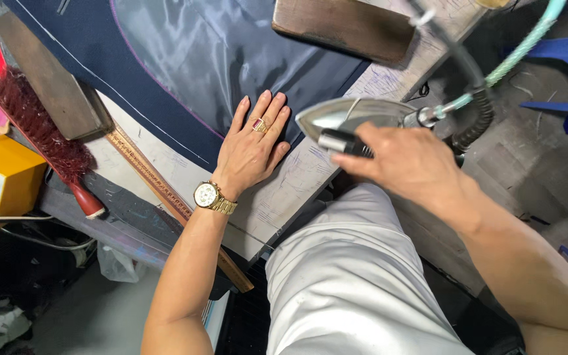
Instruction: The person irons pieces of dark fabric on a workspace, using a heavy iron and wooden blocks to press the seams and edges of the garment components.
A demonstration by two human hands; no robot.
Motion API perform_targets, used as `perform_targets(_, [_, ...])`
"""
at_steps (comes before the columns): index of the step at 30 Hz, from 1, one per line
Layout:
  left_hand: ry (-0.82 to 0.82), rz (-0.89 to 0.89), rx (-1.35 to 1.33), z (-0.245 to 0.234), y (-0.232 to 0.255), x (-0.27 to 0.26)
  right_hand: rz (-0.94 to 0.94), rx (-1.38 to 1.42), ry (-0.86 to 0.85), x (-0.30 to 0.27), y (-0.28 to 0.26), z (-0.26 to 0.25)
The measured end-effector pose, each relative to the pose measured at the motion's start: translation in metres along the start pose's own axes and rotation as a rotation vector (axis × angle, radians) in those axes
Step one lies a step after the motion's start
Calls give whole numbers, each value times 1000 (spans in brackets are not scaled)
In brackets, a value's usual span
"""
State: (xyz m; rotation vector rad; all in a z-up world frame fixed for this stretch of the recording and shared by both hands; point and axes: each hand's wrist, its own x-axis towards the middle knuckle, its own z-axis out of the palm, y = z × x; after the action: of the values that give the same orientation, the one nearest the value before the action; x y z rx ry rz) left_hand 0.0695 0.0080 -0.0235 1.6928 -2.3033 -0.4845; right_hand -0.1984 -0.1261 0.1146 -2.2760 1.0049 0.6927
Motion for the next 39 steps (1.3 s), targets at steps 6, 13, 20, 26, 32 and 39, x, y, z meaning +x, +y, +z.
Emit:
perform_targets(6, [138, -26, -47, 5, 3, -5, -30, -34, -52, -33, 8, -5])
perform_targets(13, [416, 1, 29, -11, 36, -10, 229, 96, 9, -47, 32, 12])
perform_targets(20, [457, -43, -34, -15, 37, -4, 318, 226, 35, -36, 15, -11])
perform_targets(26, [352, -35, 43, 3, 14, -9, 160, 188, 107, -29, 12, -1])
perform_targets(32, [346, -45, 17, 5, 11, -11, 64, 68, 180, -18, 5, 9])
perform_targets(39, [351, -37, 13, 4, 9, -9, 60, -55, 88, -12, -13, 3])
